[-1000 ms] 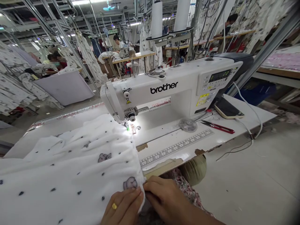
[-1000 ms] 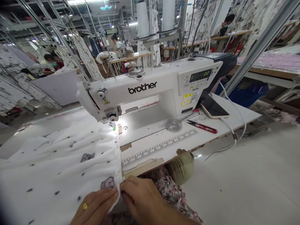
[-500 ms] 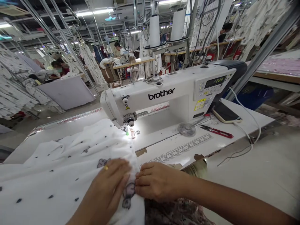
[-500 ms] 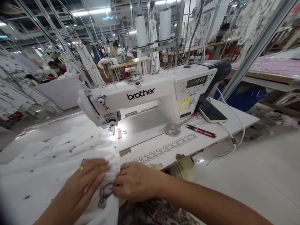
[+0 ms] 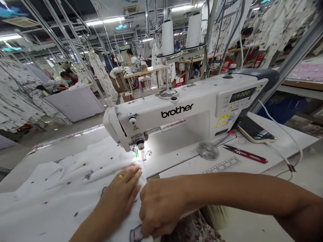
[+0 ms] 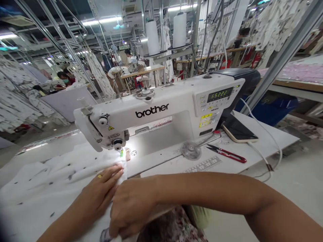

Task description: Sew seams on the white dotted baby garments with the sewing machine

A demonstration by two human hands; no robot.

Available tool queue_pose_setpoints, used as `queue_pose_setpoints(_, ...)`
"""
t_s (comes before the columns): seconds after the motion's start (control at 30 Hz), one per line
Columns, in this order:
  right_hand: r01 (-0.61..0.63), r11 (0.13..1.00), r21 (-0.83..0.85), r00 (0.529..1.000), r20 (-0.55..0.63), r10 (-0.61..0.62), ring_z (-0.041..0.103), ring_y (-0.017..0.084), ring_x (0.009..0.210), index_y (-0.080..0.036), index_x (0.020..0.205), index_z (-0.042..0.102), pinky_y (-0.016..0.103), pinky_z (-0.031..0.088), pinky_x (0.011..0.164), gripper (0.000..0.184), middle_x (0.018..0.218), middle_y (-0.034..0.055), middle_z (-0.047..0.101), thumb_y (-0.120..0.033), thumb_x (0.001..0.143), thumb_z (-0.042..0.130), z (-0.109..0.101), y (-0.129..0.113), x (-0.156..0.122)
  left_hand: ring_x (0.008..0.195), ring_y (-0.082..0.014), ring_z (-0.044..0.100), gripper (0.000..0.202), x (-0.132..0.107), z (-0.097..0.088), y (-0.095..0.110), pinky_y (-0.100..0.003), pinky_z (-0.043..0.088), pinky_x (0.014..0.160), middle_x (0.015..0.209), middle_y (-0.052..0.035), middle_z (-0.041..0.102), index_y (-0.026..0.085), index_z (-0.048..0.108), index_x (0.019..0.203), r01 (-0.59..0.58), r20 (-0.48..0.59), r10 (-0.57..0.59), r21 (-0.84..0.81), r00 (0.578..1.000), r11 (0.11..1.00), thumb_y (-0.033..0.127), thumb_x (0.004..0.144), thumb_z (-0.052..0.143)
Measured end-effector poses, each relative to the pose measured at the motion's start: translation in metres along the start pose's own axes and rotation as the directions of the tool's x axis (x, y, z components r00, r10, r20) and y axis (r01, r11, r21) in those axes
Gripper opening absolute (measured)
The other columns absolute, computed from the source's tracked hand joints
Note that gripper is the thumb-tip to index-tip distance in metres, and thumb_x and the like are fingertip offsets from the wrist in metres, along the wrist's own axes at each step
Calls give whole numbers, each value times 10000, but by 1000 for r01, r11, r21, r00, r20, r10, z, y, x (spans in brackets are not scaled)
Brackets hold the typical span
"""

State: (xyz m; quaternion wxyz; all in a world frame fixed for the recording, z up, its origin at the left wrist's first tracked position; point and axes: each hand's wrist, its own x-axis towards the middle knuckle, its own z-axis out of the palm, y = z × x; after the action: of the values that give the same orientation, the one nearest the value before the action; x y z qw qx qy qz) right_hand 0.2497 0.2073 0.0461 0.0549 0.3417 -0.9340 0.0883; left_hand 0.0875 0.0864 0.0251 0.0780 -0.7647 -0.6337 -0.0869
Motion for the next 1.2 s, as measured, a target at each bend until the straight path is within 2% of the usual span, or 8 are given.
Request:
queue_pose_setpoints(0.17, 22, 997, 73, 993, -119, -14, 604, 95, 687, -250, 882, 713, 272, 397, 605, 79, 749, -85, 710, -268, 807, 727, 12, 21, -8, 1294, -253, 533, 417, 11, 6, -12, -434, 507, 1046, 1396, -74, 581, 200, 557, 1364, 14, 9, -14, 2, 1000, 1000, 222, 964, 438)
queue_pose_setpoints(0.27, -12, 1000, 28, 985, -173, 17, 615, 101, 721, -239, 860, 701, 262, 416, 696, 33, 758, -76, 709, -259, 834, 701, 16, 26, -16, 1270, -254, 549, 409, 18, 7, -20, -431, 512, 1034, 1388, -79, 583, 202, 550, 1361, 15, 20, -14, -3, 1000, 1000, 231, 968, 442)
queue_pose_setpoints(0.43, 5, 998, -61, 989, -144, -13, 614, 109, 751, -228, 849, 676, 270, 426, 759, 82, 797, -77, 706, -248, 789, 728, 16, 25, -19, 1201, -246, 594, 364, 21, 6, -27, -382, 550, 961, 1370, -83, 575, 221, 564, 1319, 38, 7, -38, 10, 999, 999, 250, 976, 445)
queue_pose_setpoints(0.63, -64, 989, -136, 980, -197, 36, 593, 118, 744, -215, 790, 669, 286, 413, 774, 78, 776, -56, 684, -188, 857, 642, 20, 30, -21, 1241, -245, 572, 384, 24, 9, -37, -417, 500, 1037, 1357, -70, 601, 219, 525, 1354, 18, 0, -18, 26, 1000, 1000, 254, 980, 441)
queue_pose_setpoints(0.73, -95, 982, -160, 978, -199, 62, 589, 132, 759, -209, 783, 663, 297, 404, 794, 152, 787, -35, 682, -166, 904, 582, 19, 32, -23, 1227, -251, 578, 393, 21, 5, -33, -451, 503, 1024, 1318, -65, 625, 229, 522, 1352, -16, -8, 16, 37, 1000, 999, 215, 972, 424)
queue_pose_setpoints(0.83, -95, 980, -174, 983, -170, 65, 588, 136, 766, -211, 770, 653, 300, 399, 803, 195, 802, -28, 685, -159, 927, 550, 16, 34, -24, 1122, -225, 628, 384, 18, 3, -25, -388, 548, 948, 1225, -72, 660, 222, 564, 1309, -22, -27, 22, 17, 999, 1000, 171, 958, 417)
queue_pose_setpoints(0.93, -117, 975, -186, 981, -175, 84, 588, 141, 760, -200, 779, 643, 309, 397, 798, 194, 802, -24, 681, -151, 936, 539, 15, 37, -24, 1130, -219, 631, 380, 20, 5, -24, -368, 544, 964, 1225, -80, 664, 203, 593, 1279, -20, -41, 21, 18, 999, 1000, 144, 950, 412)
queue_pose_setpoints(1.2, -211, 960, -187, 958, -237, 164, 589, 126, 756, -182, 805, 625, 299, 399, 798, 178, 808, -32, 689, -120, 941, 530, 17, 47, -26, 1160, -242, 618, 432, 24, 4, -35, -421, 525, 1003, 1291, -85, 633, 215, 573, 1304, -19, 27, 18, 20, 999, 1000, 106, 911, 430)
